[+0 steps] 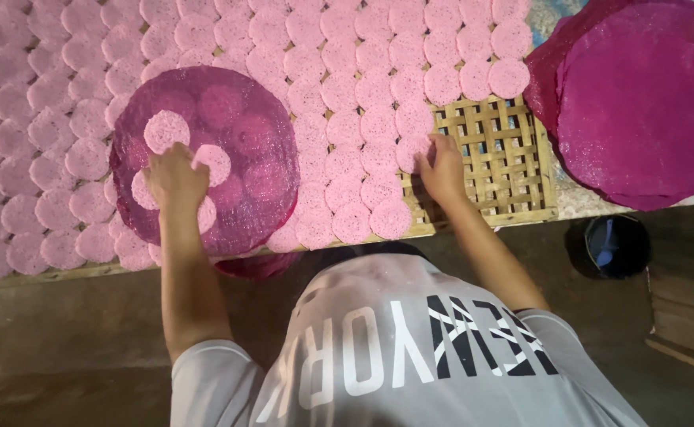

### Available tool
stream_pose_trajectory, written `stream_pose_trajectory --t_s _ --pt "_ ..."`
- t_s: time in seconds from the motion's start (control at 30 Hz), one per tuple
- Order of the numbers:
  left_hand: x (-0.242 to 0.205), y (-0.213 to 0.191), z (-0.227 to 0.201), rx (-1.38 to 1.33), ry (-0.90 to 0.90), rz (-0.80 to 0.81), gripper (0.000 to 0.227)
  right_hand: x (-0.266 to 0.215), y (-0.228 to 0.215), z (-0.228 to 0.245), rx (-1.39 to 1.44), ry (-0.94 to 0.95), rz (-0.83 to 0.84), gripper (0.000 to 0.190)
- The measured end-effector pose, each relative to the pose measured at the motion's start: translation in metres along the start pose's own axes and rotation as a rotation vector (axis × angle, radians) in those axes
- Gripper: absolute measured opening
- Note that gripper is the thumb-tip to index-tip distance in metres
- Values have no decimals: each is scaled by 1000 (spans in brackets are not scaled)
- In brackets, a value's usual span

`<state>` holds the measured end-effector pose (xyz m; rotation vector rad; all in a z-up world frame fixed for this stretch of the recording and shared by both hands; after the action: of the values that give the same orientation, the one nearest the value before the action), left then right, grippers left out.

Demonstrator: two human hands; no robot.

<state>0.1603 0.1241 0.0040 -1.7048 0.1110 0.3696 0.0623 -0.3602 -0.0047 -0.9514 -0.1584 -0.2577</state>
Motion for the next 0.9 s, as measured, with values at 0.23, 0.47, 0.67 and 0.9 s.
stream_pose_trajectory --t_s 0.23,0.47,0.67,0.9 --pt "-94 -11 -109 -546 284 -36 23 -35 41 52 1045 452 489 38" --pt "-125 30 -141 -703 525 38 34 -63 48 -1 1271 765 222 26" --pt "-74 27 24 86 32 -559 58 -70 7 -67 888 518 218 23" --pt "-66 47 79 -307 -135 -388 52 -62 1 -17 201 215 187 33"
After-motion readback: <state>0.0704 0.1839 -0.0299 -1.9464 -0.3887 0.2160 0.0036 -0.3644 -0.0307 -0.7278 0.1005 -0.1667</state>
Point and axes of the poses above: each hand's wrist, its own x-axis towards the middle knuckle, its own y-axis out of the palm, z = x × y, the point moved 5 cm from there along x, towards the middle knuckle, and after that the axes turned 2 degrees about z, right-handed, at the moved point
